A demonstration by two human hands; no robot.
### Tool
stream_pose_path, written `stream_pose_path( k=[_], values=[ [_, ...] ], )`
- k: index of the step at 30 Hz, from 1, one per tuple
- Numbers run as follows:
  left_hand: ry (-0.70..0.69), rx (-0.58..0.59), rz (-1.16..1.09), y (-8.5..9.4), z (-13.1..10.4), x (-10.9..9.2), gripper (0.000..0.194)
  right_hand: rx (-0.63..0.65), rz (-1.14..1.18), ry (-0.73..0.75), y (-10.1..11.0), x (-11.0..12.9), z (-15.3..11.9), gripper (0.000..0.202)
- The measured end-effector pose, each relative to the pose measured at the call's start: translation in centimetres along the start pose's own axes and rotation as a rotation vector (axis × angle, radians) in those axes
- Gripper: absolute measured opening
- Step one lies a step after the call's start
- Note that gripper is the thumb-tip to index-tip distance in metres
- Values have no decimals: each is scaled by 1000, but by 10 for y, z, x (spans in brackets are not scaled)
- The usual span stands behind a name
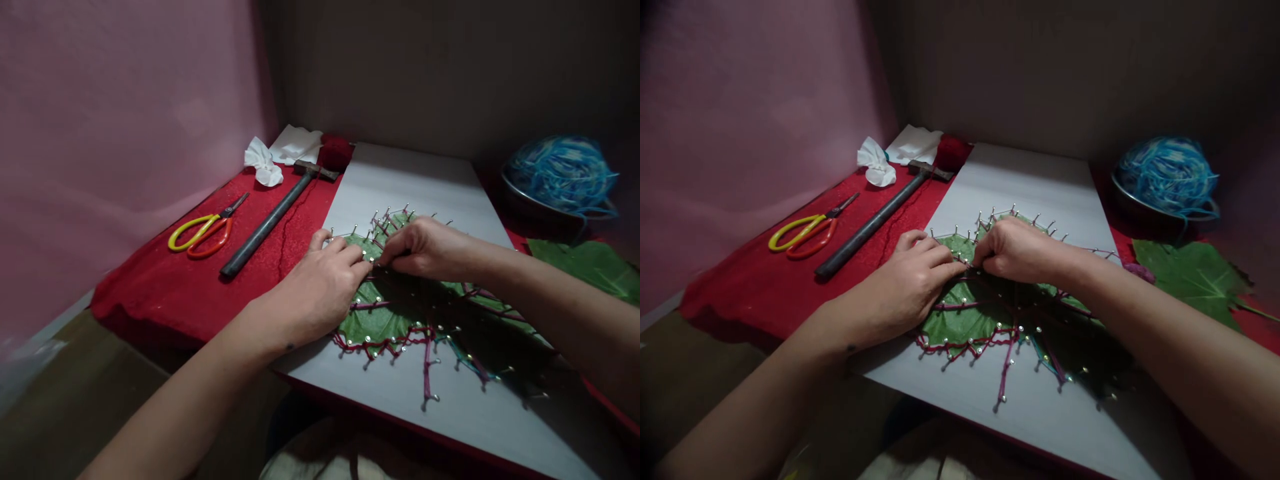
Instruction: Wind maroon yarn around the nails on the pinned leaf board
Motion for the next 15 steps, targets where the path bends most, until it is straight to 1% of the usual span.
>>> stream_pose_path(
  k=[4, 7, 11, 15],
  values=[
    [-5, 28, 19, -1, 2, -2, 31, -64, -56, 70, -3, 1, -6, 29],
    [-1, 5, -6, 2, 1, 0, 30, -113, -120, 146, -3, 6, -11, 28],
    [22, -45, -52, 6, 0, 3, 29, -168, -260, 221, -4, 10, -17, 28],
    [30, -27, -32, 3, 2, 3, 28, -174, -423, 255, -10, 12, -20, 29]
  ],
)
Point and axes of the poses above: each hand's wrist, its own z-axis towards the middle knuckle, its own y-axis out of the back of the hand, x = y × z, the point moved 8 cm from there along z, towards the middle knuckle, and after that the axes turned 6 degrees about -y, right-handed, at the moved point
